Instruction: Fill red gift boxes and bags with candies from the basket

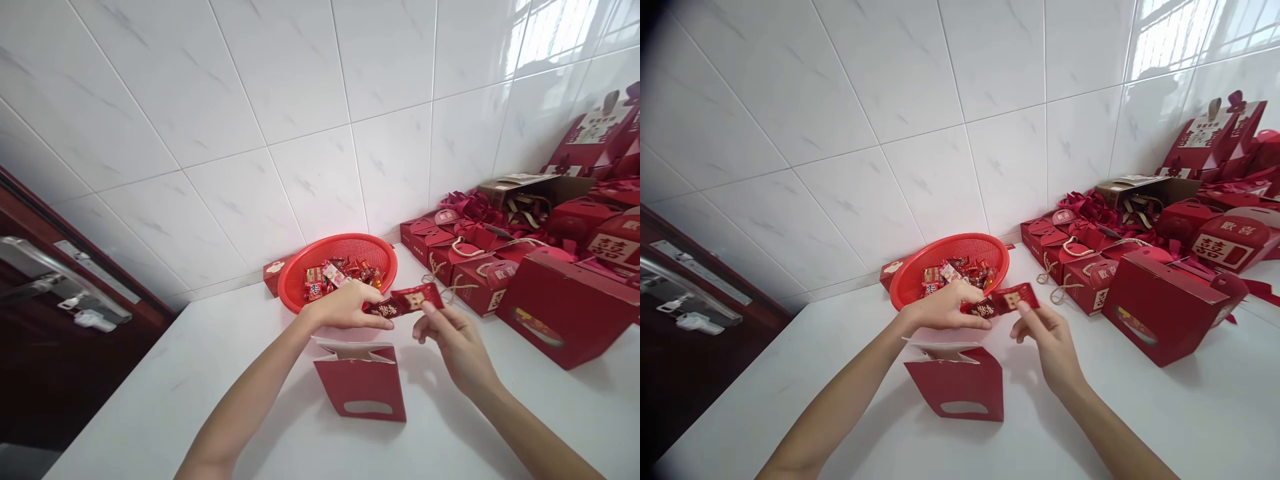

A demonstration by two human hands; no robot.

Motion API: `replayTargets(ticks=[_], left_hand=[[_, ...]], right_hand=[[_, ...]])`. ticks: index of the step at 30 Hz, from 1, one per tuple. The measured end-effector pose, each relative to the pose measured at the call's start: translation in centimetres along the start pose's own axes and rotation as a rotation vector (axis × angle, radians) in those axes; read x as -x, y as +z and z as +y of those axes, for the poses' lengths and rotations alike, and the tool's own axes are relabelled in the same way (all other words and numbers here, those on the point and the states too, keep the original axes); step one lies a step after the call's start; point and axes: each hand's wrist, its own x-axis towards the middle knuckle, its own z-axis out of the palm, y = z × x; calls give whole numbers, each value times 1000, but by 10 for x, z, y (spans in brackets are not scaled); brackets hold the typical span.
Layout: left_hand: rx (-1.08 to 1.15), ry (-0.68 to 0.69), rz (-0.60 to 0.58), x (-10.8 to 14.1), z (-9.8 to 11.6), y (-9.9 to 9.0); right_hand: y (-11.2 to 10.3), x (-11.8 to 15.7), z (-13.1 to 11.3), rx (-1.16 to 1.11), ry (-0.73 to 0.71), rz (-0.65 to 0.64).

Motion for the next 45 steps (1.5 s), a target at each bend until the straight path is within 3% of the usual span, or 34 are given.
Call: replayTargets(ticks=[2, 4, 6, 10, 15, 19, 23, 26, 29, 33, 38, 41, 45], left_hand=[[91, -67, 54, 2, -1, 1], [207, -145, 89, 3, 0, 2], [262, -177, 96, 1, 2, 3], [172, -81, 1, -10, 12, 7], [79, -35, -166, -19, 21, 12], [10, -37, -155, -16, 20, 3], [186, -107, -59, -15, -6, -29], [124, -296, 105, -21, -43, -52], [77, -378, 64, -31, -78, -60], [32, -423, -81, -47, -96, -51], [-218, -344, -187, -71, -91, -24], [-355, -375, -120, -80, -89, -13], [-426, -507, 119, -74, -94, -19]], right_hand=[[-5, -5, -3, -119, -12, 129], [-7, -7, -8, -201, -27, 159], [-5, -6, -11, -225, 4, 88], [5, 2, -7, -179, 162, -93], [7, 6, -1, -147, 213, -151], [3, 5, -3, -94, 189, -180], [1, 3, -4, -101, 130, -37], [1, 2, -4, -116, 137, -2], [2, 2, -4, -178, 166, -57], [3, 3, -2, -201, 205, -127], [3, 5, 2, -115, 168, -127], [3, 6, 3, -73, 156, -139], [2, 5, 3, -27, 161, -152]])
